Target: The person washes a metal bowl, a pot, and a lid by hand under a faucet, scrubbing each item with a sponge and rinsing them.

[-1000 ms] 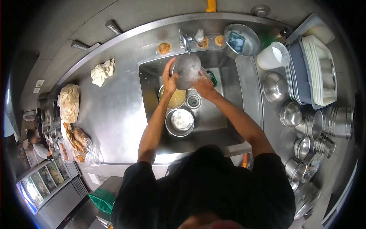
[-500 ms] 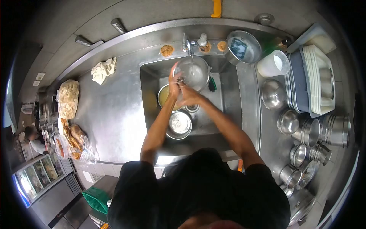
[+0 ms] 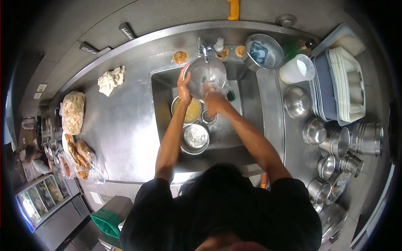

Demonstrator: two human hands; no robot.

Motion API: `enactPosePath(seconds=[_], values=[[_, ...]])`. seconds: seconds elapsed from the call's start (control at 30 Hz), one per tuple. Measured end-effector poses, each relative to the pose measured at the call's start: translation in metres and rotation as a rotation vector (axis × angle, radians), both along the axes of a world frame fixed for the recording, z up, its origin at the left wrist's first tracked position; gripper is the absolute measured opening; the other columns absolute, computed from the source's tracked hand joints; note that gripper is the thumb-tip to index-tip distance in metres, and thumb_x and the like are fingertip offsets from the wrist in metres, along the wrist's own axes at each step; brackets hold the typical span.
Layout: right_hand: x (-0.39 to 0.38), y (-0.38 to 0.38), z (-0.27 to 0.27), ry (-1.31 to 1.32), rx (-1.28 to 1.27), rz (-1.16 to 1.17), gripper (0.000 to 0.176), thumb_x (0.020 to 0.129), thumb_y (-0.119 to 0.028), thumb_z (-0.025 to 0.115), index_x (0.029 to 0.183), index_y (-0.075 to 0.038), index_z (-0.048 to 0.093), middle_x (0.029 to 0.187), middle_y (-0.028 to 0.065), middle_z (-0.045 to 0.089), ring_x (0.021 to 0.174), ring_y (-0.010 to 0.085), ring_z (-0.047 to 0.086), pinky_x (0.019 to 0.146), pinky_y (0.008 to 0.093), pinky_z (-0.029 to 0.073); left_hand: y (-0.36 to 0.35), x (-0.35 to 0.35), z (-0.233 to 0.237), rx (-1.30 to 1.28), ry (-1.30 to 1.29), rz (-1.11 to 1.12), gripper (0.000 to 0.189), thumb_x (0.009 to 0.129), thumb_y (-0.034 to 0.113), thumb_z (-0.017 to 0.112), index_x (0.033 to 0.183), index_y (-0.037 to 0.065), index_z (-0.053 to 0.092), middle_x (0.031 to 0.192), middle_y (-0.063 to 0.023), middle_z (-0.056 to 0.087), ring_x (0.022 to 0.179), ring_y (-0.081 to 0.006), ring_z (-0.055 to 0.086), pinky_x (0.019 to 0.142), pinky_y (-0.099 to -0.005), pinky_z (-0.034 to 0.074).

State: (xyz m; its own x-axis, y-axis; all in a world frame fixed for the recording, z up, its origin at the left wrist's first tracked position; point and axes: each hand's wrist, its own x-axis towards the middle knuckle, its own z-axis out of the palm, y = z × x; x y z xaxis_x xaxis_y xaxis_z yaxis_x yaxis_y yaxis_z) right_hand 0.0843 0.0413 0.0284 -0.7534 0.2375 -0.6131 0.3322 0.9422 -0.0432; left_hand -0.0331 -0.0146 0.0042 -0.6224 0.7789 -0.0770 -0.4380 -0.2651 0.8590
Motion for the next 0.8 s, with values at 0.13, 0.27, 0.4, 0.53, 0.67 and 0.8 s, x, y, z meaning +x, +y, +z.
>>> enactPosePath(seconds=[0.13, 0.27, 0.4, 0.53, 0.67, 0.8], values=[[-0.013, 0.018, -0.013, 0.522, -0.789, -0.137, 0.125, 0.047, -0.035, 0.086, 0.137, 0.015, 0.015, 0.145, 0.0366, 0.012, 0.139, 0.0437, 0.003, 0.113, 0.0486, 0.008, 0.009, 0.021, -0.012, -0.177, 0.07, -0.081, 0.042, 0.092, 0.021, 0.051, 0.129, 0.003, 0.048, 0.126, -0.0107, 0.052, 0.115, -0.0199, 0.048, 0.1, -0.0315, 0.034], [0.023, 0.015, -0.017, 0.573, -0.014, -0.262, 0.131, 0.046, -0.036, 0.085, 0.139, 0.013, 0.008, 0.146, 0.0352, 0.008, 0.14, 0.0414, 0.008, 0.112, 0.0549, 0.007, 0.003, 0.022, 0.009, -0.261, 0.439, 0.012, 0.041, 0.088, 0.007, 0.046, 0.128, 0.001, 0.049, 0.129, -0.0135, 0.052, 0.115, -0.021, 0.048, 0.098, -0.0317, 0.036], [0.027, -0.044, -0.036, 1.135, -0.323, -0.393, 0.085, 0.064, -0.033, 0.079, 0.126, 0.004, 0.034, 0.11, 0.0251, 0.056, 0.105, 0.0425, 0.053, 0.094, 0.0466, 0.039, 0.015, 0.006, 0.037, -0.422, 0.91, -0.046, 0.041, 0.082, 0.008, 0.047, 0.12, 0.014, 0.06, 0.113, -0.018, 0.063, 0.106, -0.0332, 0.059, 0.09, -0.0362, 0.045], [0.031, -0.035, -0.072, 1.227, -0.15, -0.327, 0.04, 0.072, -0.009, 0.066, 0.109, -0.003, 0.051, 0.102, 0.0141, 0.063, 0.094, 0.034, 0.06, 0.086, 0.0419, 0.044, 0.047, -0.043, 0.058, -0.862, 1.4, -0.609, 0.038, 0.078, 0.023, 0.052, 0.114, 0.022, 0.064, 0.104, -0.0177, 0.065, 0.096, -0.0367, 0.061, 0.084, -0.043, 0.048], [0.023, -0.011, -0.057, 1.303, -0.058, -0.231, 0.025, 0.074, -0.002, 0.059, 0.099, -0.001, 0.057, 0.098, 0.0143, 0.066, 0.094, 0.0334, 0.061, 0.087, 0.0447, 0.045, 0.034, -0.047, 0.05, -0.5, 0.878, -0.406, 0.064, 0.076, 0.022, 0.059, 0.138, 0.019, 0.043, 0.101, -0.0184, 0.066, 0.082, -0.0231, 0.065, 0.068, -0.033, 0.051], [0.007, -0.034, -0.035, 1.015, -0.425, -0.771, 0.033, 0.074, -0.006, 0.063, 0.105, 0.001, 0.056, 0.106, 0.0211, 0.062, 0.099, 0.0396, 0.057, 0.082, 0.0463, 0.047, 0.01, 0.032, -0.017, -0.283, 0.72, 0.202, 0.056, 0.081, 0.011, 0.048, 0.136, 0.011, 0.043, 0.109, -0.0151, 0.063, 0.105, -0.025, 0.057, 0.092, -0.0341, 0.043]])
